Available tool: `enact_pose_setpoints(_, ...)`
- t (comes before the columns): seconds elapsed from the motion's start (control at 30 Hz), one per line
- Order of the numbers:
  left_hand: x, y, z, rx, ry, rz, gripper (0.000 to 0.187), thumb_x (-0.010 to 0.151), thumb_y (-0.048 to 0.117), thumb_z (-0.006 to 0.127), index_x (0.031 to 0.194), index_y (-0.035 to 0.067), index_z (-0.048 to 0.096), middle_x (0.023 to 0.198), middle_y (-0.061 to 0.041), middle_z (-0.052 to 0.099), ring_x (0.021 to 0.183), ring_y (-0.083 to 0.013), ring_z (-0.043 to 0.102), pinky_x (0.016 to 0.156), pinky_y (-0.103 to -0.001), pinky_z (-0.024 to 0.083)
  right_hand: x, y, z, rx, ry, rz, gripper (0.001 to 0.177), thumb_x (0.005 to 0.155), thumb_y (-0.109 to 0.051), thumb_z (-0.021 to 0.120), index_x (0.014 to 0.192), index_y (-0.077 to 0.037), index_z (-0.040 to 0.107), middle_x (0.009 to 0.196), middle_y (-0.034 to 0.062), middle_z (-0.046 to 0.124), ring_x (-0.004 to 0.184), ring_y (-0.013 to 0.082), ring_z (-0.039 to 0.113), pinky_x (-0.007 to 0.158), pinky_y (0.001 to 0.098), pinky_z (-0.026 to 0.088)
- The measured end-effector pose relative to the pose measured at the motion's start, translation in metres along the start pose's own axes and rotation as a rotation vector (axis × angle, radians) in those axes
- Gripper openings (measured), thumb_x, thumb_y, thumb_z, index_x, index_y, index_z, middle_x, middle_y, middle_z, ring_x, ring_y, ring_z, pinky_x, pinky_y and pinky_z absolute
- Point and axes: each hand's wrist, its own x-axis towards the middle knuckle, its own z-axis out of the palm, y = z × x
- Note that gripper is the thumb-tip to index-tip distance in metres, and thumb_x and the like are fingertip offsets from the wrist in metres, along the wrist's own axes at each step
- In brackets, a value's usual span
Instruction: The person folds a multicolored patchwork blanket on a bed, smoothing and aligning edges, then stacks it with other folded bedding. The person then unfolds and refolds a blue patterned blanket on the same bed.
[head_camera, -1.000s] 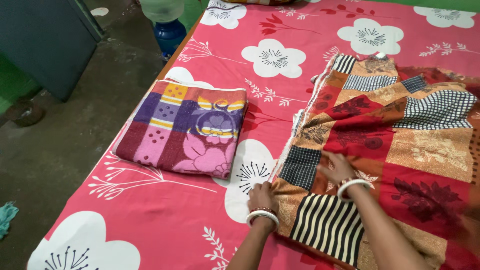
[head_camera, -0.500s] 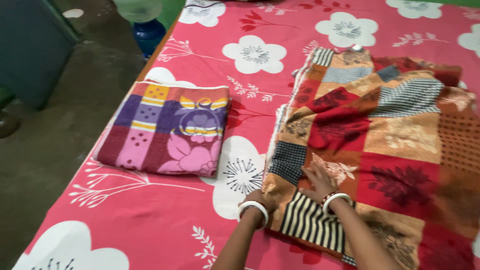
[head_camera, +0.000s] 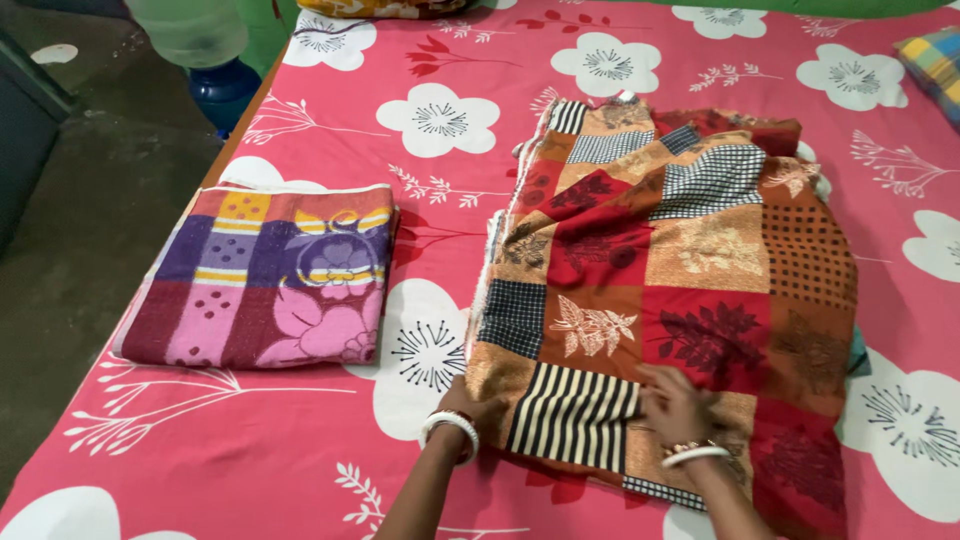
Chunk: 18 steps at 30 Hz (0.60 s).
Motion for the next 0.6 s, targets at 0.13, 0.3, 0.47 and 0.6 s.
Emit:
enact_pose_setpoints(0.13,0.007,-0.014,0.012,0.058,0.117,0.048,0.063,0.08,0.03,0.077,0.132,0.004,0.053,0.121,-0.022,0.071,0.115,-0.0345,0.07,0.099,-0.041,0.055,-0.023,0.062,-0.043,-0.22,0.369,-0.156,0.028,0.083,-0.018,0.072,0.111,-0.019,0.077,0.12,0.0045,0.068,0.11,0.0286,0.064,0.098,0.0429,0.054)
enact_pose_setpoints(0.3,0.01,-0.012,0.039,0.06,0.263,0.016,0.052,0.085,0.036,0.068,0.129,0.009,0.056,0.121,-0.025,0.069,0.118,-0.0427,0.064,0.098,-0.048,0.051,-0.053,0.138,-0.072,-0.557,0.48,-0.08,0.06,0.068,-0.027,0.082,0.126,-0.025,0.068,0.14,0.0096,0.056,0.133,0.0342,0.054,0.112,0.0502,0.048)
enact_pose_setpoints(0.47,0.003,-0.001,0.052,0.081,0.289,-0.003,0.057,0.085,0.04,0.072,0.127,0.006,0.054,0.117,-0.027,0.069,0.115,-0.0439,0.066,0.096,-0.049,0.052,-0.065,0.175,-0.093,-0.326,0.237,0.549,0.117,0.062,-0.052,0.094,0.156,-0.018,0.034,0.151,0.0247,0.038,0.132,0.0451,0.046,0.103,0.061,0.044)
enact_pose_setpoints(0.6,-0.002,0.004,0.057,0.021,0.289,-0.024,0.064,0.081,0.042,0.082,0.123,0.002,0.055,0.109,-0.024,0.068,0.103,-0.0391,0.069,0.088,-0.046,0.054,-0.063,0.183,-0.104,-0.109,0.16,0.683,0.125,0.058,-0.065,0.091,0.15,0.005,0.044,0.149,0.0331,0.054,0.135,0.048,0.058,0.109,0.0589,0.052)
